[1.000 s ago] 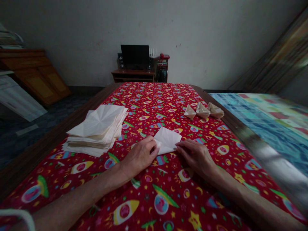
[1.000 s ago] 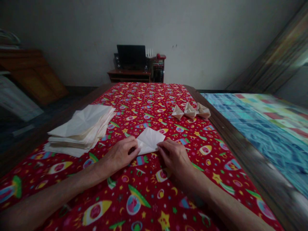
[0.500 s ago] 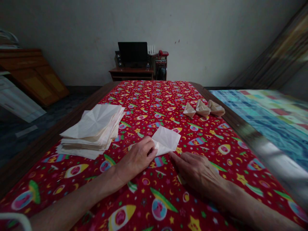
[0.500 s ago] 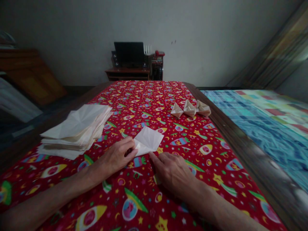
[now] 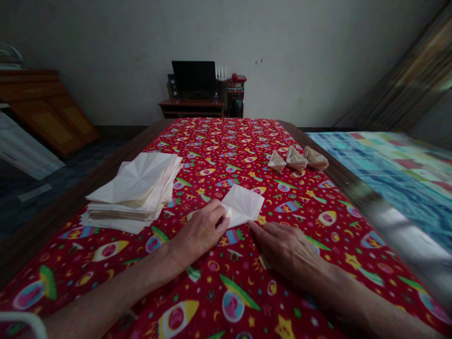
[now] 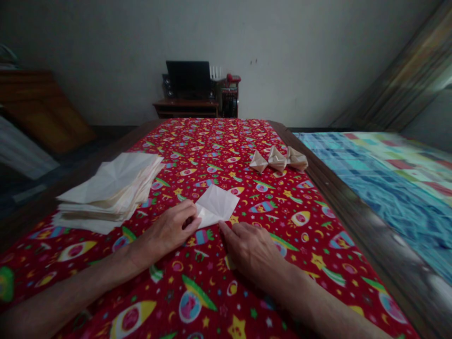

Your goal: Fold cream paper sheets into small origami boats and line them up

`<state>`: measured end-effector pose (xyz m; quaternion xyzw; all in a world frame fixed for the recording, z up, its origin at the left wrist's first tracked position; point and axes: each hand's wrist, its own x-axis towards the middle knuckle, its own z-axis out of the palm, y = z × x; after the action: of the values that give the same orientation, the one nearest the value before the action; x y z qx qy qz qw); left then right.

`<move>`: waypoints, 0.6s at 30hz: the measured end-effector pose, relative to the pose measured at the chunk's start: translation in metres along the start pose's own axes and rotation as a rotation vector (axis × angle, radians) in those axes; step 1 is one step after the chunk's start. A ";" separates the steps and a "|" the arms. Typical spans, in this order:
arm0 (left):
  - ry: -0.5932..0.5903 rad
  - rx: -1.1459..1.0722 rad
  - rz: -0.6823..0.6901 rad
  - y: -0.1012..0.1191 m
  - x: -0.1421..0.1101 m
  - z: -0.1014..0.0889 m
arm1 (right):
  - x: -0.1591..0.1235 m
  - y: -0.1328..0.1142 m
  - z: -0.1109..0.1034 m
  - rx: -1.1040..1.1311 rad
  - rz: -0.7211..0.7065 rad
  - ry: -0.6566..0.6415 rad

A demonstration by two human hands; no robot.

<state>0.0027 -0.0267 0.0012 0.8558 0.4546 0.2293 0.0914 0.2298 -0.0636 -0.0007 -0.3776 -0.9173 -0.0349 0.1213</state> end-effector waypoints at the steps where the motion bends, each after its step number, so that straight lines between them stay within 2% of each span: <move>1: 0.001 -0.001 -0.001 0.000 0.000 0.000 | 0.000 0.000 0.000 -0.001 0.001 0.010; 7: 0.000 -0.001 -0.001 -0.001 0.001 0.000 | 0.000 0.001 0.002 -0.029 -0.008 0.028; 18: 0.000 0.002 -0.002 0.000 0.001 -0.001 | 0.003 -0.002 -0.005 -0.008 0.058 -0.053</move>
<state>0.0025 -0.0264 0.0027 0.8555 0.4554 0.2289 0.0907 0.2269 -0.0638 0.0047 -0.4052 -0.9088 -0.0250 0.0965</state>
